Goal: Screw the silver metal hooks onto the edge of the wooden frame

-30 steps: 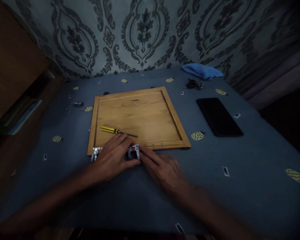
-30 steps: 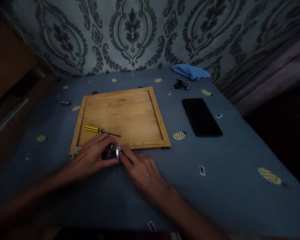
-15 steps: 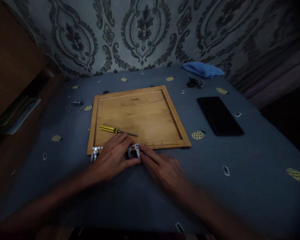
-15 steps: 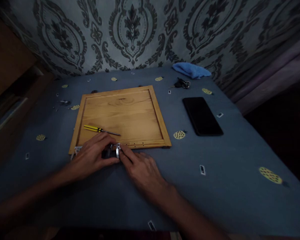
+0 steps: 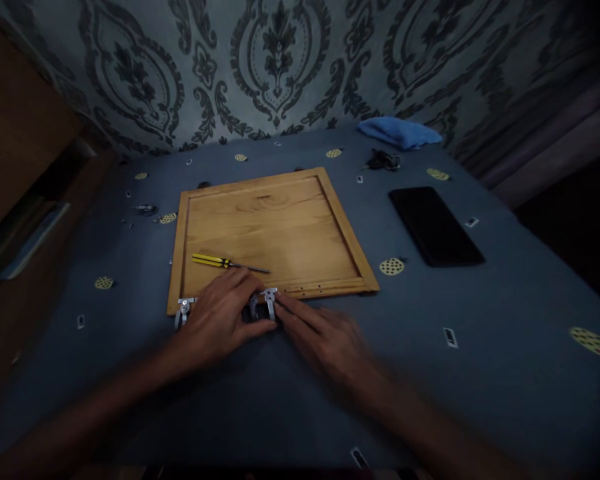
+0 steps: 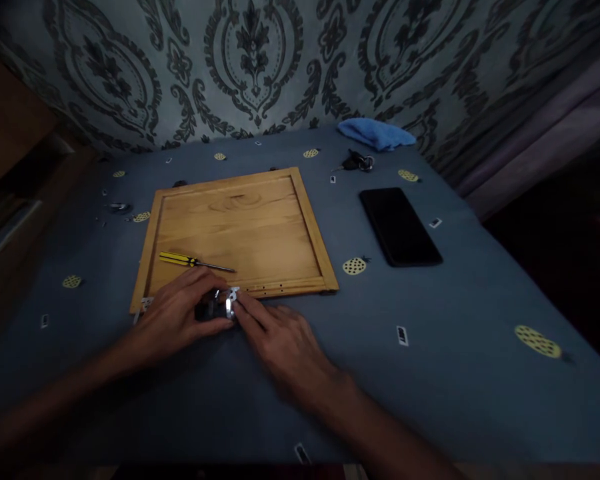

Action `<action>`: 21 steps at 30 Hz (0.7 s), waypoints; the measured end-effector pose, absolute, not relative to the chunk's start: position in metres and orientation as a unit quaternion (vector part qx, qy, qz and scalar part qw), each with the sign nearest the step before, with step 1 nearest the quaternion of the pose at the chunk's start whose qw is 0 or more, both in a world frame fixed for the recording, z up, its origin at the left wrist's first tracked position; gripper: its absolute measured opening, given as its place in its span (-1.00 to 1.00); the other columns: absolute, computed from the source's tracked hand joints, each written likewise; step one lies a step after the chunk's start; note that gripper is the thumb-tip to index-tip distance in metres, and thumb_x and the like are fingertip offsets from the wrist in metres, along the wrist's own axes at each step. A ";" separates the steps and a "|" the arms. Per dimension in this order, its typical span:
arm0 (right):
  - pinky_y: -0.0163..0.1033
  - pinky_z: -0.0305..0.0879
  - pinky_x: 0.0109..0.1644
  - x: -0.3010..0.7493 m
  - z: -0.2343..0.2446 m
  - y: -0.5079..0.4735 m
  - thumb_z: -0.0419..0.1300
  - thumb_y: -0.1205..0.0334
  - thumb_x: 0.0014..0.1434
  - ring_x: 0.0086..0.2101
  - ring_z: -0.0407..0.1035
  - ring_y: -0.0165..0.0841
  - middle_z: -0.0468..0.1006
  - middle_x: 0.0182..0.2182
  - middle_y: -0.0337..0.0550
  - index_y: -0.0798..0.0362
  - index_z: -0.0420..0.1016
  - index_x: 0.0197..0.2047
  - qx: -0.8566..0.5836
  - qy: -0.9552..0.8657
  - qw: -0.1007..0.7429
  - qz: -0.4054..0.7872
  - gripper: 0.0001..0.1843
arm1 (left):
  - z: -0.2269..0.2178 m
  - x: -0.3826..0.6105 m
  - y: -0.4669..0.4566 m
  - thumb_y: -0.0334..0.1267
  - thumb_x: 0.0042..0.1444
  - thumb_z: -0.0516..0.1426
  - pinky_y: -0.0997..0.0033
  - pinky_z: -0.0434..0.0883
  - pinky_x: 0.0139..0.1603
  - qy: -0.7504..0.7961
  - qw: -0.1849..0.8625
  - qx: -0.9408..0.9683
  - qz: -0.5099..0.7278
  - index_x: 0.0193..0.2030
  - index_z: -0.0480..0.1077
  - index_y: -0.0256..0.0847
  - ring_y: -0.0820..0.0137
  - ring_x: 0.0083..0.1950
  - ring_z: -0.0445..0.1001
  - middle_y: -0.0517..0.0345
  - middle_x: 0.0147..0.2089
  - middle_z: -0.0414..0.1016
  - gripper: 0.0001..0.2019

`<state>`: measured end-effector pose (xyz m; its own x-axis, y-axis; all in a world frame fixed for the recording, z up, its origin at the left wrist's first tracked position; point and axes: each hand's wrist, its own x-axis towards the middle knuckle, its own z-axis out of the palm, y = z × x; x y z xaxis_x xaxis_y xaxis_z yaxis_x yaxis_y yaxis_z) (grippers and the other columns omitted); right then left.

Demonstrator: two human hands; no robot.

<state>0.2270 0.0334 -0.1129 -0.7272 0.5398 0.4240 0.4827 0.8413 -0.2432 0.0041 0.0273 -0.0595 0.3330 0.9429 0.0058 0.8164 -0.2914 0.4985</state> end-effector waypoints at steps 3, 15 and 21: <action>-0.13 0.58 -0.19 0.229 -0.113 0.035 0.07 0.50 0.34 -0.17 0.60 -0.23 0.61 0.12 0.13 0.21 0.48 0.21 -0.261 -0.922 0.281 0.054 -0.58 | -0.060 0.003 0.027 -0.07 0.17 0.33 0.15 0.43 -0.01 0.554 0.212 0.790 0.156 -0.03 0.42 -0.17 0.14 -0.01 0.47 0.06 -0.06 0.49 -0.66; -0.15 0.56 -0.14 0.227 -0.107 0.034 0.07 0.51 0.33 -0.16 0.58 -0.27 0.57 0.18 0.08 0.18 0.50 0.21 -0.272 -0.931 0.235 0.053 -0.57 | -0.057 0.004 0.027 -0.11 0.18 0.32 0.18 0.40 -0.02 0.558 0.226 0.785 0.149 -0.05 0.43 -0.14 0.17 0.00 0.44 0.07 -0.06 0.48 -0.72; -0.14 0.56 -0.17 0.226 -0.108 0.035 0.03 0.51 0.32 -0.17 0.58 -0.26 0.59 0.17 0.04 0.17 0.50 0.19 -0.273 -0.932 0.235 0.042 -0.57 | -0.058 0.004 0.027 -0.11 0.15 0.35 0.18 0.39 -0.02 0.559 0.226 0.784 0.148 -0.07 0.43 -0.16 0.17 -0.03 0.44 0.07 -0.08 0.48 -0.70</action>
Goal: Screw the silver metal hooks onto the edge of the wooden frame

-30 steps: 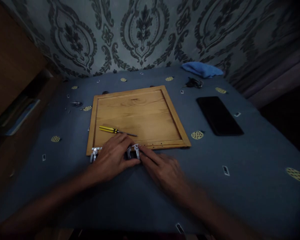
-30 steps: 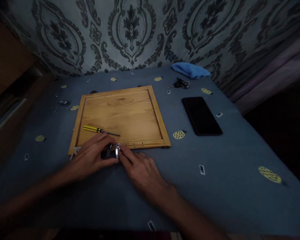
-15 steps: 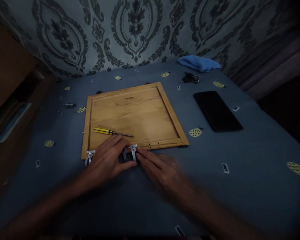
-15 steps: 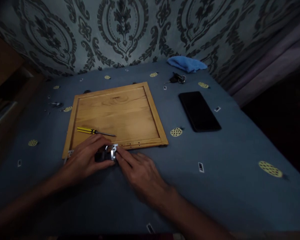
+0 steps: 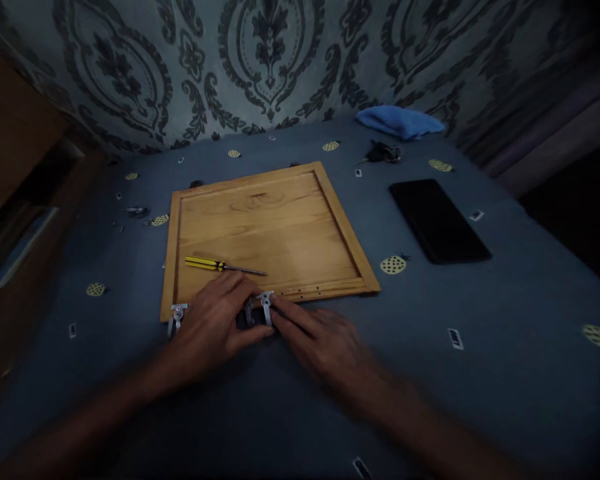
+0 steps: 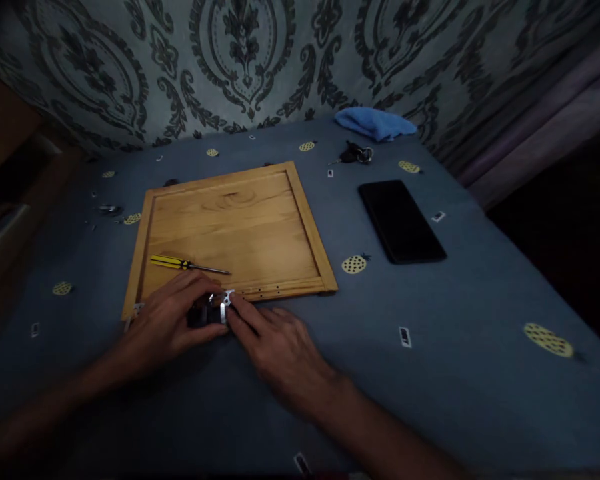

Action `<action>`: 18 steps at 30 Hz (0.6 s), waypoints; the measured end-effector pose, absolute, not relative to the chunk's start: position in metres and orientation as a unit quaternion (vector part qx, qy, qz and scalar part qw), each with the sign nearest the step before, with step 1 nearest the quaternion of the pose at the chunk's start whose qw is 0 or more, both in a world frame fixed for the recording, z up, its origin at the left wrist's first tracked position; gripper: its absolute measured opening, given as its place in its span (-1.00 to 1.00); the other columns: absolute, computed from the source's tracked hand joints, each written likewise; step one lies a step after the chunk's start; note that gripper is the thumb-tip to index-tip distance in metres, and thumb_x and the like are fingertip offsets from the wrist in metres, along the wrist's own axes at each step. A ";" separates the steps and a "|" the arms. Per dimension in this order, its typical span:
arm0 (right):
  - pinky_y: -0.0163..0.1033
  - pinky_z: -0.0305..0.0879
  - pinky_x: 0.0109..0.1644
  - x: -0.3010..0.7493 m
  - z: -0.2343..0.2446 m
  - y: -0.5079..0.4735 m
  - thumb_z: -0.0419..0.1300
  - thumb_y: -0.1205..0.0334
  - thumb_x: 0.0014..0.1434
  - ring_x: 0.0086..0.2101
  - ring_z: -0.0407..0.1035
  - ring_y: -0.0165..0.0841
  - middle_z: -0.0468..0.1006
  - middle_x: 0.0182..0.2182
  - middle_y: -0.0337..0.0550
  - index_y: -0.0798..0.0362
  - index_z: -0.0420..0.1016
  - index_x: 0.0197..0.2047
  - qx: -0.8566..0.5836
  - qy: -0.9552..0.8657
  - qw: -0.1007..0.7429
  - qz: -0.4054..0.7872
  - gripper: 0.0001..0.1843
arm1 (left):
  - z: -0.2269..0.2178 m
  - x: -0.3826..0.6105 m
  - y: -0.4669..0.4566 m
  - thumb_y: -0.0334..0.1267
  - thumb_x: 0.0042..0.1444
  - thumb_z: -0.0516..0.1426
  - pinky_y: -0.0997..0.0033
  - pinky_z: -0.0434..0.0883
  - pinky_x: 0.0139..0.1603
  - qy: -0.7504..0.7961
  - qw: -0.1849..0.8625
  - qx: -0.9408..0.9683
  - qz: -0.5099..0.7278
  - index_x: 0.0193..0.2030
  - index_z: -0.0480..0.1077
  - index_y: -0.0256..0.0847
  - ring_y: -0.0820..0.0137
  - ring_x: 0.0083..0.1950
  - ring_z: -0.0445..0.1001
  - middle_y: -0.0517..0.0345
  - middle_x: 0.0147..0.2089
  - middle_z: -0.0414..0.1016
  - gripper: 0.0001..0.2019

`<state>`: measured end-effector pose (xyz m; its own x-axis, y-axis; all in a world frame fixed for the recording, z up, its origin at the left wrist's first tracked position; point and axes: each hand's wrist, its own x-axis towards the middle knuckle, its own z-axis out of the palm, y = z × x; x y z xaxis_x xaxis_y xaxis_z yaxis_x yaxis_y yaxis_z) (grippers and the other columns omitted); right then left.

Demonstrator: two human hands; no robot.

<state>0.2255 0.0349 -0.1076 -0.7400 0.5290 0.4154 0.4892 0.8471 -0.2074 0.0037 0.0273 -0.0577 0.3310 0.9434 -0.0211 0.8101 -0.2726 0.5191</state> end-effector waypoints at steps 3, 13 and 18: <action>-0.11 0.57 -0.14 0.226 -0.108 0.033 0.03 0.52 0.30 -0.17 0.59 -0.26 0.55 0.21 0.04 0.14 0.48 0.22 -0.278 -0.934 0.220 0.050 -0.53 | -0.060 0.004 0.027 -0.10 0.15 0.35 0.16 0.39 -0.01 0.558 0.222 0.785 0.151 -0.08 0.43 -0.17 0.15 0.00 0.45 0.06 -0.07 0.48 -0.69; -0.11 0.62 -0.29 0.226 -0.113 0.035 0.08 0.61 0.17 -0.32 0.60 -0.27 0.58 0.17 0.04 0.07 0.51 0.20 -0.281 -0.938 0.203 0.026 -0.42 | -0.040 -0.010 0.029 0.04 0.21 0.29 0.21 0.43 -0.05 0.566 0.203 0.779 0.180 0.00 0.43 -0.13 0.19 -0.02 0.51 0.09 -0.05 0.53 -0.63; -0.16 0.60 -0.33 0.227 -0.116 0.037 0.08 0.62 0.18 -0.32 0.61 -0.29 0.58 0.18 0.01 0.05 0.52 0.20 -0.280 -0.936 0.213 0.014 -0.41 | -0.021 -0.062 0.048 -0.12 0.32 0.11 0.32 0.44 -0.11 0.594 0.158 0.732 0.296 -0.12 0.48 -0.15 0.32 -0.16 0.53 0.13 -0.15 0.57 -0.81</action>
<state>0.2270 0.0366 -0.1164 -0.7523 0.5309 0.3900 0.5187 0.8424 -0.1462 -0.0622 0.0482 -0.0209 0.1204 0.9621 0.2447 0.7751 -0.2451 0.5824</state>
